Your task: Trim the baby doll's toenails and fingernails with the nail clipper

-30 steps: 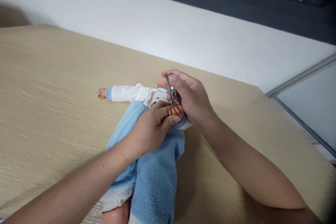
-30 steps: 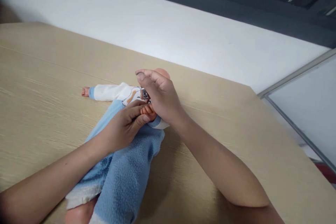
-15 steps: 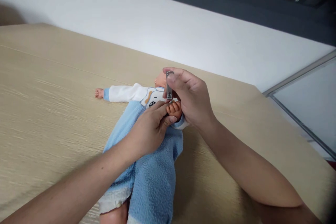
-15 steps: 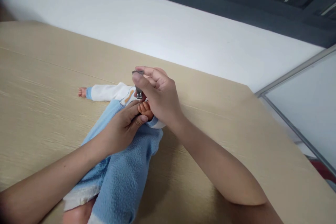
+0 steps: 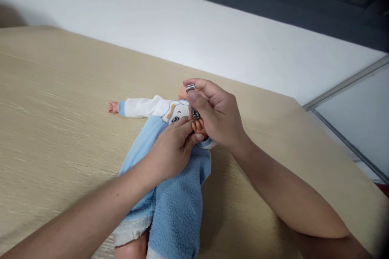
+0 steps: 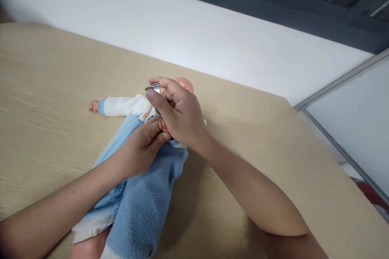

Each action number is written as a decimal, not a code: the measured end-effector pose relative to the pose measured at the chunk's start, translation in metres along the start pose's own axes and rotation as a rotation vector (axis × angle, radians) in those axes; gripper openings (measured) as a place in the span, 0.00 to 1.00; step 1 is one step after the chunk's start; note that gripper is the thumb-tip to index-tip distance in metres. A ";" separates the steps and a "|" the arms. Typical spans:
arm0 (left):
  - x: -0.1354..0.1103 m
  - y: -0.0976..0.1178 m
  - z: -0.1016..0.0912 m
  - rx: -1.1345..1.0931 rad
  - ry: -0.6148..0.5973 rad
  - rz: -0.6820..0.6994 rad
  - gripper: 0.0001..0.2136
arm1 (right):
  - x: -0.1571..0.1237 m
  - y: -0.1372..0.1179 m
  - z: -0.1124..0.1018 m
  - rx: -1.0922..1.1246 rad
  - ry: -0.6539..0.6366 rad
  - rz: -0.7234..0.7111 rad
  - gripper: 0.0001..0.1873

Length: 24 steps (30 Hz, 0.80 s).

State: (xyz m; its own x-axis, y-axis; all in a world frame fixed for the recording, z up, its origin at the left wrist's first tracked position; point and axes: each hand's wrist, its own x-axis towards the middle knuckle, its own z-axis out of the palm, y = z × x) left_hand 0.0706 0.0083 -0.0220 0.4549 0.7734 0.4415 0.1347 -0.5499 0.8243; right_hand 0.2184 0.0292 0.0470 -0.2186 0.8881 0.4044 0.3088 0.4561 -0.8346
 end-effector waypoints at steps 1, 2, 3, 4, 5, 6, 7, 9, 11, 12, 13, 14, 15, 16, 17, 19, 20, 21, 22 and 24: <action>0.000 0.000 0.000 0.000 0.002 0.000 0.09 | 0.000 0.000 0.000 -0.006 -0.002 -0.006 0.23; 0.000 0.000 0.000 0.001 0.003 0.000 0.09 | 0.000 0.000 0.000 -0.011 -0.003 -0.013 0.23; 0.000 -0.001 0.000 0.002 0.003 -0.003 0.09 | 0.001 0.001 0.001 -0.011 -0.008 -0.020 0.23; 0.000 -0.001 0.001 0.002 0.003 -0.004 0.10 | 0.001 0.001 0.001 -0.009 -0.012 -0.025 0.22; 0.000 -0.001 0.001 0.000 0.005 -0.002 0.10 | 0.001 0.001 0.002 -0.007 -0.012 -0.032 0.22; 0.000 -0.001 0.001 -0.001 0.007 0.002 0.10 | 0.002 0.002 0.002 -0.004 -0.012 -0.038 0.22; 0.000 -0.002 0.001 -0.002 0.010 0.005 0.10 | 0.002 0.002 0.002 -0.001 -0.009 -0.043 0.22; 0.000 -0.002 0.001 -0.001 0.011 0.007 0.10 | 0.003 0.003 0.003 0.003 0.001 -0.053 0.23; 0.000 -0.002 0.001 0.003 0.010 0.000 0.10 | 0.003 0.004 0.003 0.003 0.009 -0.055 0.22; 0.000 -0.002 0.001 0.006 0.009 -0.003 0.10 | 0.003 0.004 0.003 0.007 0.011 -0.054 0.22; 0.000 -0.002 0.001 0.009 0.010 -0.005 0.10 | 0.003 0.005 0.003 0.012 0.011 -0.054 0.22; 0.000 -0.002 0.001 0.011 0.011 -0.006 0.10 | 0.003 0.005 0.003 0.016 0.010 -0.054 0.22; 0.000 -0.002 0.001 0.012 0.013 -0.006 0.10 | 0.003 0.005 0.003 0.017 0.009 -0.054 0.22; 0.000 -0.002 0.001 0.011 0.014 -0.005 0.10 | 0.003 0.005 0.003 0.017 0.008 -0.054 0.22; 0.000 -0.002 0.001 0.008 0.015 -0.003 0.10 | 0.003 0.005 0.003 0.015 0.009 -0.051 0.22; 0.000 -0.002 0.001 0.001 0.014 0.002 0.10 | 0.003 0.005 0.003 0.008 0.014 -0.039 0.22; 0.000 -0.002 0.001 -0.001 0.014 0.004 0.10 | 0.003 0.005 0.003 0.006 0.017 -0.033 0.23; 0.000 -0.002 0.001 -0.003 0.015 0.004 0.10 | 0.003 0.005 0.003 0.005 0.021 -0.030 0.23; 0.000 -0.002 0.001 -0.003 0.015 0.004 0.10 | 0.003 0.005 0.003 0.005 0.025 -0.032 0.22; 0.000 -0.002 0.001 -0.004 0.016 0.005 0.10 | 0.002 0.005 0.003 0.008 0.035 -0.041 0.22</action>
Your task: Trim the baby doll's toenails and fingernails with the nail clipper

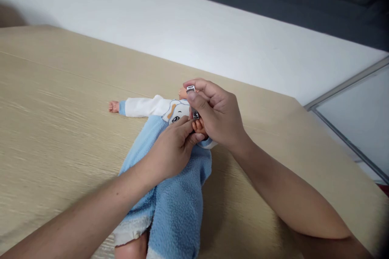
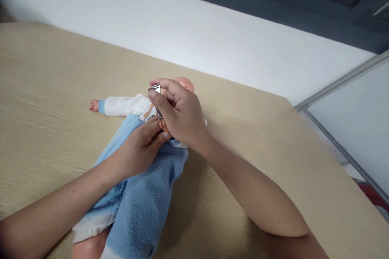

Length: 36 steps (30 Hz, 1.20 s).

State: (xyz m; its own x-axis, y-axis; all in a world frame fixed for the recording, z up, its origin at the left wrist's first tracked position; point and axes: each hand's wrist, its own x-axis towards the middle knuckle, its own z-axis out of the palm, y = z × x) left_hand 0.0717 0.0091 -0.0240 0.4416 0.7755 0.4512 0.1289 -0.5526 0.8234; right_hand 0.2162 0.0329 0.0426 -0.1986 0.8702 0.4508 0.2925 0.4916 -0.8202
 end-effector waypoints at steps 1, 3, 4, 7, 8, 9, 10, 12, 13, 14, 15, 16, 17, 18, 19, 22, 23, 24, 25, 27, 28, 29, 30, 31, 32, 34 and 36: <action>0.000 0.000 0.000 -0.002 0.000 0.002 0.09 | 0.000 0.000 0.000 0.007 0.004 -0.002 0.22; 0.000 0.000 0.000 -0.010 0.004 0.009 0.09 | 0.000 0.000 0.001 0.035 0.006 0.014 0.22; 0.000 0.000 0.000 -0.015 0.005 0.009 0.09 | 0.000 0.000 0.001 0.059 0.007 0.032 0.22; 0.000 0.002 -0.001 -0.016 -0.009 0.001 0.10 | 0.003 -0.001 0.000 0.137 0.002 0.097 0.23; 0.000 0.002 -0.001 -0.010 -0.015 -0.002 0.10 | 0.003 -0.001 0.000 0.157 -0.008 0.113 0.23; 0.001 0.003 -0.002 -0.005 -0.019 0.000 0.10 | 0.004 -0.002 -0.001 0.171 -0.023 0.128 0.23; 0.001 0.003 -0.002 -0.004 -0.020 0.006 0.10 | 0.005 -0.002 -0.001 0.181 -0.042 0.141 0.24; 0.001 0.003 -0.002 -0.009 -0.024 0.015 0.10 | 0.006 -0.001 -0.003 0.196 -0.079 0.158 0.23; 0.001 0.003 -0.002 -0.010 -0.029 0.017 0.10 | 0.006 0.000 -0.003 0.203 -0.095 0.161 0.23; 0.001 0.003 -0.002 -0.009 -0.035 0.017 0.10 | 0.007 0.000 -0.004 0.209 -0.110 0.161 0.23; 0.002 0.003 -0.002 -0.004 -0.038 0.015 0.10 | 0.007 0.001 -0.005 0.213 -0.121 0.159 0.22; 0.001 0.003 -0.002 0.003 -0.041 0.013 0.10 | 0.007 0.001 -0.005 0.211 -0.130 0.155 0.22; 0.001 0.003 -0.002 0.009 -0.042 0.010 0.10 | 0.007 0.002 -0.006 0.204 -0.137 0.152 0.22; 0.001 0.003 -0.002 0.011 -0.043 0.008 0.10 | 0.007 0.002 -0.006 0.195 -0.143 0.149 0.22; 0.001 0.003 -0.002 0.012 -0.044 0.004 0.11 | 0.008 0.001 -0.006 0.186 -0.150 0.149 0.22; 0.000 0.004 -0.002 0.022 -0.043 -0.007 0.11 | 0.008 0.001 -0.007 0.174 -0.176 0.150 0.23; 0.000 0.004 -0.002 0.027 -0.042 -0.006 0.12 | 0.008 0.001 -0.007 0.173 -0.182 0.149 0.23; 0.000 0.003 -0.002 0.031 -0.041 -0.005 0.11 | 0.008 0.002 -0.007 0.169 -0.187 0.147 0.23; 0.000 0.003 -0.002 0.035 -0.039 -0.006 0.11 | 0.008 0.002 -0.007 0.163 -0.190 0.142 0.24; 0.000 0.003 -0.001 0.039 -0.035 -0.009 0.11 | 0.008 0.003 -0.007 0.151 -0.193 0.133 0.24; 0.000 0.003 -0.001 0.039 -0.033 -0.009 0.11 | 0.007 0.003 -0.007 0.148 -0.198 0.130 0.24; 0.000 0.003 -0.001 0.039 -0.030 -0.006 0.11 | 0.007 0.003 -0.008 0.145 -0.203 0.128 0.24; 0.000 0.003 -0.001 0.037 -0.028 -0.001 0.11 | 0.007 0.003 -0.008 0.143 -0.210 0.127 0.24; 0.000 0.003 -0.001 0.038 -0.027 0.003 0.11 | 0.007 0.003 -0.008 0.139 -0.217 0.130 0.24; 0.000 0.003 -0.001 0.042 -0.028 0.003 0.11 | 0.007 0.003 -0.009 0.134 -0.223 0.132 0.24; 0.000 0.003 -0.001 0.054 -0.032 -0.006 0.11 | 0.007 0.003 -0.009 0.119 -0.227 0.134 0.24; 0.000 0.002 -0.001 0.060 -0.033 -0.016 0.11 | 0.007 0.003 -0.010 0.101 -0.220 0.126 0.24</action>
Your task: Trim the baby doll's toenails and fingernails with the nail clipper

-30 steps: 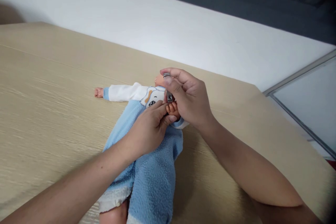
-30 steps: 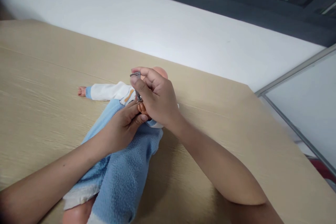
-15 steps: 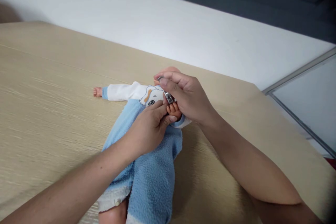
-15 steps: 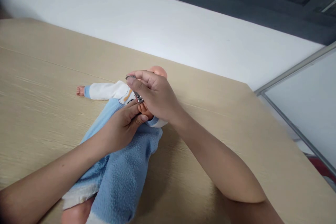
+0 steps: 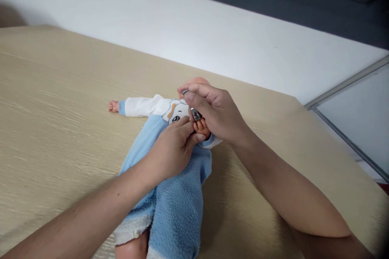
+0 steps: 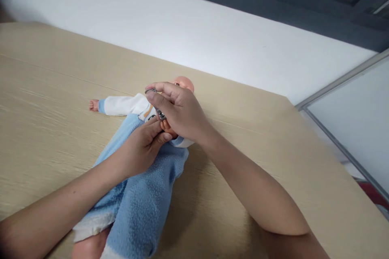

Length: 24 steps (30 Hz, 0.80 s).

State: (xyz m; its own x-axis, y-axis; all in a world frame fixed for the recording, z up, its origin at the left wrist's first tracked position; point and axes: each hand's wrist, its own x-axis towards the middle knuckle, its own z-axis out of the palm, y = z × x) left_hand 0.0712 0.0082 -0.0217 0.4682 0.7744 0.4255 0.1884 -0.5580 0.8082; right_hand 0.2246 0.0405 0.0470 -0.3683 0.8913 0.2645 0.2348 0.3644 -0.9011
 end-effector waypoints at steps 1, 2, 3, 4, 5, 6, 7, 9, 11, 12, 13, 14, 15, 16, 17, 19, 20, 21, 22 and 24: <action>0.000 0.000 0.000 0.001 0.002 -0.001 0.11 | 0.000 0.000 0.000 -0.010 0.003 -0.006 0.24; 0.000 -0.001 0.000 0.001 0.004 0.002 0.11 | 0.000 0.000 0.000 -0.017 0.004 -0.013 0.24; 0.000 -0.001 0.000 0.003 0.005 0.005 0.10 | 0.000 0.001 0.000 -0.022 0.002 -0.018 0.23; 0.000 -0.001 0.001 0.005 0.006 0.009 0.10 | 0.001 0.001 0.000 -0.025 -0.001 -0.024 0.23; -0.001 -0.001 0.001 0.007 0.008 0.013 0.10 | 0.001 0.001 0.000 -0.027 -0.003 -0.029 0.23; -0.001 -0.001 0.001 0.007 0.007 0.016 0.10 | 0.001 0.001 0.000 -0.027 -0.003 -0.032 0.23; -0.001 -0.001 0.001 0.005 0.006 0.018 0.10 | 0.001 0.001 0.000 -0.027 -0.004 -0.033 0.23; 0.000 -0.001 0.001 -0.002 0.006 0.021 0.10 | 0.001 0.001 0.001 -0.024 0.004 -0.032 0.23; 0.000 0.000 0.000 -0.009 0.005 0.020 0.11 | 0.001 0.001 0.001 -0.014 0.020 -0.035 0.23; 0.000 0.000 0.000 -0.009 0.007 0.021 0.11 | 0.001 0.001 0.001 -0.009 0.028 -0.038 0.23; 0.000 0.001 0.000 -0.008 0.007 0.022 0.11 | 0.001 0.001 0.001 -0.006 0.033 -0.037 0.23; 0.000 0.001 0.000 -0.006 0.005 0.021 0.11 | 0.001 0.000 0.001 -0.005 0.033 -0.033 0.23; 0.000 0.001 0.000 -0.002 0.002 0.020 0.11 | 0.001 0.000 0.000 -0.007 0.027 -0.027 0.23; 0.000 0.002 0.001 0.002 0.001 0.018 0.11 | 0.001 0.000 0.000 -0.011 0.017 -0.020 0.23; 0.000 0.002 0.001 0.007 0.002 0.016 0.11 | 0.001 0.000 -0.001 -0.020 0.004 -0.018 0.23; 0.001 0.002 0.001 0.014 0.004 0.017 0.12 | 0.001 -0.001 -0.003 -0.042 -0.023 -0.028 0.23; 0.001 0.002 0.001 0.019 0.008 0.022 0.12 | 0.002 -0.001 -0.004 -0.055 -0.037 -0.034 0.23; 0.001 0.003 0.001 0.024 0.011 0.029 0.12 | 0.002 -0.001 -0.004 -0.065 -0.050 -0.035 0.23; 0.001 0.003 0.001 0.030 0.011 0.034 0.12 | 0.002 -0.001 -0.005 -0.073 -0.058 -0.035 0.23; 0.000 0.003 0.001 0.037 0.011 0.038 0.12 | 0.003 -0.001 -0.006 -0.082 -0.065 -0.032 0.23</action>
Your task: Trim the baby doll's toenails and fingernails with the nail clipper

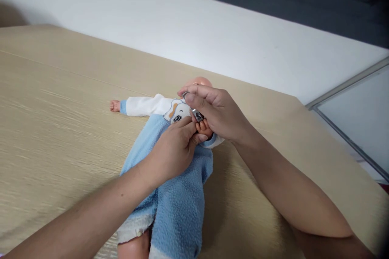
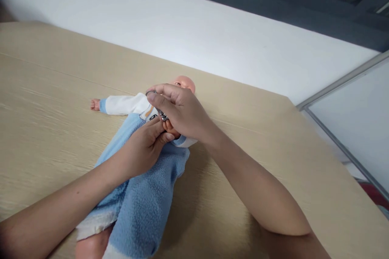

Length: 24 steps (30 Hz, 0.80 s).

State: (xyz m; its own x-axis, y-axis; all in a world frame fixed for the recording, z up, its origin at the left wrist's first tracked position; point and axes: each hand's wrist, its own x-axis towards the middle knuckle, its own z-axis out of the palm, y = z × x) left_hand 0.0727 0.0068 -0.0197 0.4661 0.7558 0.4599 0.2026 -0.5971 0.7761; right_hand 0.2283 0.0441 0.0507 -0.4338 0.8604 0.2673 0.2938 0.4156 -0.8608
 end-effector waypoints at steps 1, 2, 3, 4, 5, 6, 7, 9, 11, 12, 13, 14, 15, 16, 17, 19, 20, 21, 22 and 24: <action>0.000 0.000 0.000 -0.001 -0.001 -0.001 0.12 | 0.000 0.000 0.000 -0.003 0.001 -0.003 0.24; 0.000 0.000 0.000 -0.003 -0.001 -0.002 0.11 | 0.000 0.000 0.000 -0.004 0.003 -0.005 0.24; 0.000 -0.001 0.001 -0.004 0.001 -0.001 0.11 | 0.000 0.000 0.000 -0.002 0.002 -0.002 0.24; -0.001 -0.001 0.001 -0.004 0.005 0.000 0.11 | 0.000 0.000 0.001 0.003 0.002 0.003 0.24; -0.001 -0.002 0.001 -0.003 0.007 0.000 0.11 | 0.000 0.000 0.001 0.010 0.002 0.012 0.24; -0.001 -0.002 0.001 -0.003 0.008 0.001 0.11 | -0.001 0.001 0.002 0.019 0.005 0.023 0.24; -0.001 -0.002 0.001 -0.003 0.011 0.000 0.11 | -0.001 0.001 0.002 0.029 0.008 0.030 0.24; -0.001 -0.002 0.001 -0.010 0.012 -0.006 0.11 | -0.001 0.002 0.004 0.050 0.023 0.027 0.22; -0.001 -0.001 0.001 -0.027 0.006 -0.015 0.11 | -0.001 0.002 0.005 0.094 0.052 0.022 0.22; 0.000 -0.001 0.001 -0.034 0.005 -0.019 0.12 | -0.001 0.001 0.006 0.125 0.070 0.025 0.22; 0.000 -0.001 0.001 -0.040 0.003 -0.021 0.12 | 0.000 0.000 0.007 0.157 0.089 0.034 0.23; 0.000 -0.001 0.001 -0.047 0.006 -0.022 0.12 | -0.001 -0.001 0.008 0.187 0.109 0.048 0.23; -0.001 -0.001 0.001 -0.053 0.012 -0.022 0.13 | -0.001 -0.002 0.009 0.212 0.133 0.059 0.24; -0.001 -0.001 0.001 -0.061 0.021 -0.025 0.13 | -0.001 -0.003 0.009 0.227 0.157 0.066 0.24; -0.001 -0.001 0.001 -0.071 0.032 -0.032 0.12 | -0.002 -0.005 0.010 0.233 0.184 0.067 0.25; -0.001 -0.001 0.001 -0.098 0.053 -0.043 0.12 | -0.003 -0.007 0.011 0.228 0.230 0.061 0.25; -0.002 -0.001 0.001 -0.105 0.061 -0.047 0.12 | -0.004 -0.008 0.012 0.216 0.244 0.055 0.25; -0.002 -0.001 0.001 -0.107 0.068 -0.048 0.12 | -0.004 -0.009 0.012 0.198 0.248 0.049 0.25; -0.002 0.000 0.001 -0.105 0.071 -0.048 0.12 | -0.005 -0.009 0.012 0.170 0.246 0.040 0.25; -0.001 0.000 0.001 -0.089 0.072 -0.045 0.13 | -0.006 -0.010 0.012 0.096 0.230 0.015 0.25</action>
State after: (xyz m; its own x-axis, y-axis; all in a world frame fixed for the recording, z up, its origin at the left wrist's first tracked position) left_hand 0.0729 0.0054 -0.0206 0.3946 0.8004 0.4513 0.1428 -0.5386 0.8303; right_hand 0.2176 0.0307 0.0524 -0.2215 0.9153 0.3363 0.2113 0.3817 -0.8998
